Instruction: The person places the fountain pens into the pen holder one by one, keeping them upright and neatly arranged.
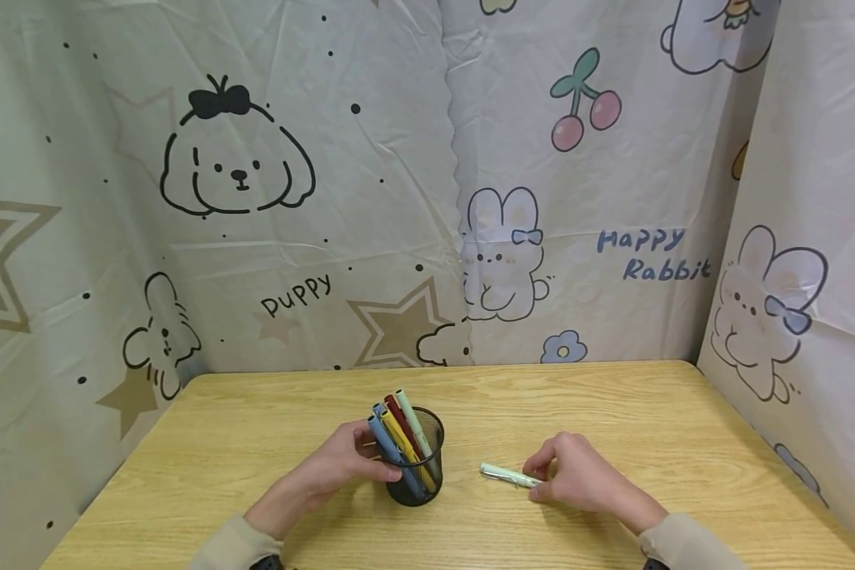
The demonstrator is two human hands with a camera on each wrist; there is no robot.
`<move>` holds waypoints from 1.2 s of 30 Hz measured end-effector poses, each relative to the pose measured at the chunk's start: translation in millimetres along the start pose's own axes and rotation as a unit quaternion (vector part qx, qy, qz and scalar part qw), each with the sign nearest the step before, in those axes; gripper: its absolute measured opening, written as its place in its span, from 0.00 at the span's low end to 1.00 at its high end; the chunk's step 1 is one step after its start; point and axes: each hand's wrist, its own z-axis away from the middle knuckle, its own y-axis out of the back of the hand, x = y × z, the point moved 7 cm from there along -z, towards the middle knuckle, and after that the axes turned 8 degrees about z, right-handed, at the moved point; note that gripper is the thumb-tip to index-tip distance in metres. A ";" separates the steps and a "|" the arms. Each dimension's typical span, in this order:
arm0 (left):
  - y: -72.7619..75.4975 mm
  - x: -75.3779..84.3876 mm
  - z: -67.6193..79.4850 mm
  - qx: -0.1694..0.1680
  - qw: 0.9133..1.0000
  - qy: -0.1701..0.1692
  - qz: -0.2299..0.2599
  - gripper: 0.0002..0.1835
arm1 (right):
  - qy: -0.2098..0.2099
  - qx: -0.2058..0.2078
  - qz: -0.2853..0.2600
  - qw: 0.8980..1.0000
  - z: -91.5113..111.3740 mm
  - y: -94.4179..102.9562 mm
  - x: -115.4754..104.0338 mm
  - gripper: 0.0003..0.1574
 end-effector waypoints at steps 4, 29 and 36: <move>-0.2 -1.0 -0.8 -0.007 1.000 -0.005 0.007 0.30 | -0.005 -0.001 0.010 1.000 -0.3 -0.3 -0.2 0.14; 0.1 -1.1 -0.8 -0.002 1.000 -0.003 0.000 0.31 | -0.026 0.009 0.011 1.000 -3.6 4.6 -7.3 0.10; 0.3 -1.0 -0.5 -0.002 1.000 0.000 0.002 0.30 | -0.031 0.011 -0.010 0.999 -7.1 9.8 -11.1 0.09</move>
